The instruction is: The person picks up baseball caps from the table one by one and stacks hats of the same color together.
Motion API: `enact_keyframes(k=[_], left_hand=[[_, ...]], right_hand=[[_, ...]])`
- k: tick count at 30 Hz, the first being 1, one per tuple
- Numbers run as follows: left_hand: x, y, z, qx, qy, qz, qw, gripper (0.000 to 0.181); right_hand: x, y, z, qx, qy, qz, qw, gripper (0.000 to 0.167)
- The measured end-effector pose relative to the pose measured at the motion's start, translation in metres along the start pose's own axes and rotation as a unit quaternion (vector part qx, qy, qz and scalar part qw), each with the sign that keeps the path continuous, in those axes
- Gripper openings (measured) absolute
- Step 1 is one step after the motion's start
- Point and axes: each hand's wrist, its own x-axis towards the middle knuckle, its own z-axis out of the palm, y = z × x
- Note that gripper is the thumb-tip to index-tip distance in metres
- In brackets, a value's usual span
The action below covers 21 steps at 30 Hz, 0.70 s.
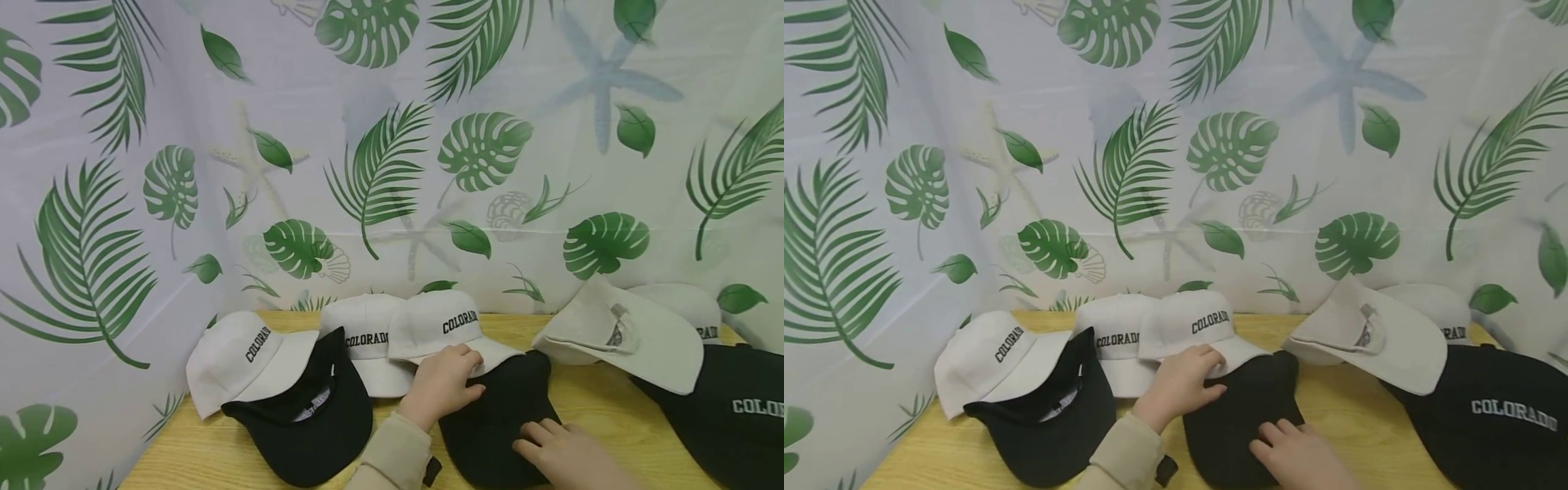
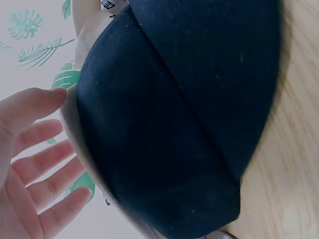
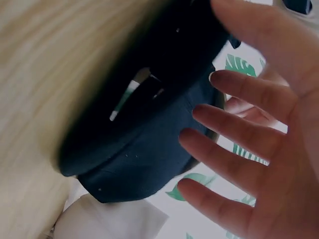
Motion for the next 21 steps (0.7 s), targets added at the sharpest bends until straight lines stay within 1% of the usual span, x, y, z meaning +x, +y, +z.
enact_keyframes(k=[2, 6, 9, 13, 15, 17, 21], left_hand=[[-0.001, 0.000, -0.001, -0.005, -0.002, -0.005, 1.0000, 0.029], [-0.003, -0.001, -0.005, -0.011, -0.004, -0.013, 0.9998, 0.030], [-0.007, -0.001, -0.009, -0.013, 0.004, -0.005, 0.9999, 0.030], [-0.013, 0.003, -0.015, -0.026, 0.001, 0.005, 0.9997, 0.029], [-0.016, 0.007, -0.017, -0.034, -0.016, 0.010, 0.9992, 0.029], [-0.017, 0.010, -0.018, -0.043, -0.041, 0.018, 0.9981, 0.029], [-0.018, 0.015, -0.015, -0.065, -0.096, 0.030, 0.9928, 0.031]], right_hand=[[0.001, -0.002, 0.004, -0.011, -0.007, 0.002, 0.9999, 0.032], [0.005, -0.006, 0.007, -0.026, -0.013, 0.009, 0.9996, 0.027], [0.007, -0.009, 0.008, -0.027, -0.003, 0.009, 0.9996, 0.025], [0.007, -0.011, 0.008, -0.040, 0.025, 0.003, 0.9989, 0.023], [0.006, -0.012, 0.008, -0.043, 0.029, 0.002, 0.9987, 0.024], [0.005, -0.012, 0.008, -0.041, 0.028, 0.003, 0.9988, 0.024], [0.001, -0.012, 0.009, -0.025, 0.010, 0.011, 0.9996, 0.023]])
